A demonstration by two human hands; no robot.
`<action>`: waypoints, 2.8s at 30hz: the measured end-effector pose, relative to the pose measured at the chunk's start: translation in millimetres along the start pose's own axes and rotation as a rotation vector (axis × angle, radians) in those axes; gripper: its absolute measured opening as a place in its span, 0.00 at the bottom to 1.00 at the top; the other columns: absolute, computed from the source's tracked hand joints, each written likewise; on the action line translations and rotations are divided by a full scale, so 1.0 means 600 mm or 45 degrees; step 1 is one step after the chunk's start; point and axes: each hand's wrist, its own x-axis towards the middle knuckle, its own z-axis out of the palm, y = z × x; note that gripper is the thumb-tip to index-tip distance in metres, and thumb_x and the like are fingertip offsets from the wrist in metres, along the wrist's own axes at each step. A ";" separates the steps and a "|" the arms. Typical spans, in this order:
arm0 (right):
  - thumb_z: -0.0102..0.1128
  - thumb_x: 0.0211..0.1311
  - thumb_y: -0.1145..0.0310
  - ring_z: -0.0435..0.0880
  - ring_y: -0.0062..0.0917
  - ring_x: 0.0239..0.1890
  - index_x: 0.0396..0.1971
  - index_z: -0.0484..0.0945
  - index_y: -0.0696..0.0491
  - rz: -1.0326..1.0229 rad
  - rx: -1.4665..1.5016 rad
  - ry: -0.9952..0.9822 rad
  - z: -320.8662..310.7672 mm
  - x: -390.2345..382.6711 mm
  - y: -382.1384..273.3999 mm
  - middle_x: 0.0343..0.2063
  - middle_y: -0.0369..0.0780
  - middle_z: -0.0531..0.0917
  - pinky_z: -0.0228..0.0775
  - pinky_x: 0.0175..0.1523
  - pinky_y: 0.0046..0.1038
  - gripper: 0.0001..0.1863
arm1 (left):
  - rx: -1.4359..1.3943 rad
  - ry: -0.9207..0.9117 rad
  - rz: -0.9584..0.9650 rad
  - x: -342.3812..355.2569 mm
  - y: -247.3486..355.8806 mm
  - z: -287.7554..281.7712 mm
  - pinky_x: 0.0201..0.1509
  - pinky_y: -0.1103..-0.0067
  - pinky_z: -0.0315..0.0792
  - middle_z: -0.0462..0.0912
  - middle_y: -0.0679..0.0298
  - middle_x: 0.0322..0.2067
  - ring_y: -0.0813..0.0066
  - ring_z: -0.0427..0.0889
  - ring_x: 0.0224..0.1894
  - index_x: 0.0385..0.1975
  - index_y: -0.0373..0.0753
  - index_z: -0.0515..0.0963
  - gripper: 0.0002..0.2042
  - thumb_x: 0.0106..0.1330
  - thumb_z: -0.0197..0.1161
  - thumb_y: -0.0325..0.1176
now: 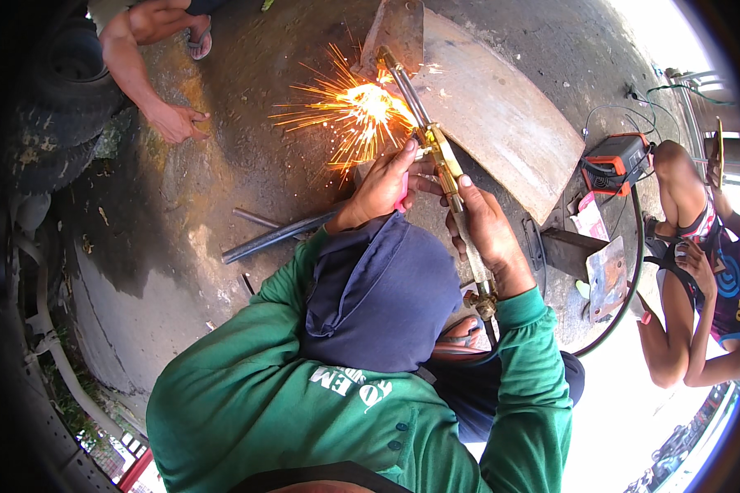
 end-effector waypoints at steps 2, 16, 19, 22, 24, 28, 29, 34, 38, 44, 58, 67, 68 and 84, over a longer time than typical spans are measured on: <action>0.39 0.78 0.38 0.72 0.23 0.13 0.41 0.77 0.59 0.001 0.013 0.005 -0.004 0.003 0.002 0.16 0.38 0.75 0.62 0.16 0.26 0.34 | -0.032 -0.028 -0.012 0.001 0.004 0.001 0.20 0.87 0.61 0.86 0.62 0.49 0.75 0.89 0.39 0.66 0.45 0.69 0.28 0.79 0.45 0.61; 0.38 0.79 0.39 0.72 0.23 0.14 0.40 0.77 0.57 0.075 -0.102 0.030 0.000 -0.011 -0.048 0.17 0.37 0.74 0.63 0.19 0.26 0.33 | -0.114 -0.036 0.006 0.010 0.002 0.001 0.18 0.88 0.60 0.86 0.62 0.47 0.74 0.90 0.39 0.63 0.46 0.71 0.27 0.79 0.46 0.60; 0.38 0.79 0.38 0.72 0.22 0.15 0.40 0.77 0.57 0.092 -0.114 0.044 0.002 -0.012 -0.050 0.17 0.37 0.74 0.63 0.20 0.26 0.33 | -0.127 -0.038 -0.002 0.010 0.001 -0.001 0.18 0.88 0.61 0.86 0.62 0.46 0.74 0.90 0.39 0.63 0.46 0.70 0.27 0.79 0.46 0.60; 0.38 0.79 0.38 0.72 0.22 0.15 0.40 0.77 0.57 0.093 -0.118 0.042 0.002 -0.012 -0.052 0.17 0.37 0.74 0.63 0.20 0.26 0.33 | -0.150 -0.035 -0.002 0.009 0.002 0.000 0.18 0.87 0.61 0.86 0.62 0.46 0.74 0.90 0.39 0.63 0.46 0.70 0.26 0.79 0.47 0.60; 0.38 0.79 0.38 0.72 0.23 0.15 0.40 0.77 0.57 0.093 -0.127 0.048 0.003 -0.012 -0.053 0.17 0.37 0.74 0.63 0.20 0.26 0.34 | -0.187 -0.044 -0.011 0.008 0.003 0.000 0.18 0.87 0.62 0.86 0.62 0.46 0.74 0.90 0.39 0.63 0.47 0.70 0.26 0.79 0.47 0.60; 0.39 0.78 0.37 0.72 0.22 0.15 0.41 0.77 0.59 0.085 -0.200 0.087 0.005 -0.011 -0.051 0.17 0.37 0.74 0.63 0.20 0.25 0.35 | -0.195 -0.014 -0.036 0.004 0.008 0.004 0.20 0.87 0.62 0.86 0.63 0.46 0.75 0.90 0.39 0.62 0.47 0.71 0.25 0.80 0.46 0.59; 0.39 0.78 0.37 0.72 0.22 0.15 0.42 0.77 0.59 0.078 -0.229 0.097 0.006 -0.011 -0.051 0.17 0.37 0.74 0.63 0.20 0.25 0.35 | -0.224 -0.012 -0.046 0.005 0.006 0.003 0.20 0.87 0.62 0.86 0.63 0.46 0.75 0.90 0.39 0.62 0.47 0.71 0.25 0.80 0.46 0.59; 0.39 0.79 0.39 0.70 0.21 0.14 0.43 0.76 0.60 0.051 -0.363 0.131 0.020 -0.019 -0.056 0.18 0.36 0.73 0.62 0.20 0.25 0.34 | -0.242 -0.028 -0.038 0.005 -0.009 -0.013 0.21 0.86 0.61 0.85 0.63 0.47 0.73 0.90 0.42 0.62 0.46 0.71 0.26 0.80 0.45 0.60; 0.40 0.79 0.39 0.68 0.19 0.15 0.43 0.76 0.60 0.021 -0.276 0.095 0.013 -0.024 -0.043 0.18 0.35 0.72 0.60 0.20 0.25 0.34 | -0.221 -0.047 0.021 0.002 -0.012 -0.006 0.22 0.86 0.60 0.85 0.63 0.48 0.72 0.89 0.44 0.63 0.45 0.70 0.29 0.78 0.45 0.62; 0.42 0.79 0.42 0.68 0.17 0.16 0.40 0.76 0.58 -0.014 -0.376 0.157 0.013 -0.031 -0.042 0.18 0.34 0.72 0.58 0.21 0.23 0.30 | -0.190 -0.180 0.077 -0.006 0.010 -0.005 0.22 0.87 0.63 0.83 0.60 0.52 0.72 0.89 0.45 0.62 0.40 0.70 0.31 0.77 0.47 0.63; 0.56 0.71 0.47 0.82 0.49 0.25 0.43 0.73 0.64 -0.197 -0.745 0.079 0.017 -0.025 -0.050 0.18 0.52 0.77 0.71 0.34 0.44 0.29 | -0.308 -0.399 0.152 0.012 -0.031 -0.061 0.55 0.69 0.75 0.81 0.49 0.55 0.68 0.81 0.50 0.65 0.33 0.67 0.28 0.79 0.53 0.51; 0.51 0.66 0.28 0.72 0.18 0.19 0.52 0.75 0.63 -0.043 -0.176 -0.018 0.003 0.008 -0.048 0.21 0.36 0.76 0.61 0.24 0.21 0.45 | -0.034 -0.355 0.100 0.033 0.014 -0.078 0.25 0.87 0.62 0.85 0.55 0.54 0.90 0.74 0.26 0.69 0.33 0.67 0.34 0.77 0.54 0.58; 0.50 0.67 0.28 0.73 0.18 0.19 0.53 0.75 0.63 -0.019 -0.144 -0.015 0.004 0.011 -0.049 0.21 0.36 0.76 0.62 0.23 0.21 0.45 | -0.032 -0.326 0.083 0.033 0.025 -0.072 0.25 0.87 0.62 0.85 0.55 0.52 0.90 0.73 0.26 0.69 0.33 0.68 0.33 0.77 0.54 0.57; 0.45 0.74 0.36 0.71 0.18 0.16 0.49 0.75 0.62 0.062 -0.054 -0.032 0.003 0.032 -0.028 0.21 0.39 0.76 0.61 0.20 0.21 0.36 | -0.073 -0.268 0.095 0.035 0.006 -0.073 0.23 0.86 0.66 0.83 0.63 0.55 0.72 0.91 0.42 0.63 0.33 0.71 0.25 0.83 0.46 0.50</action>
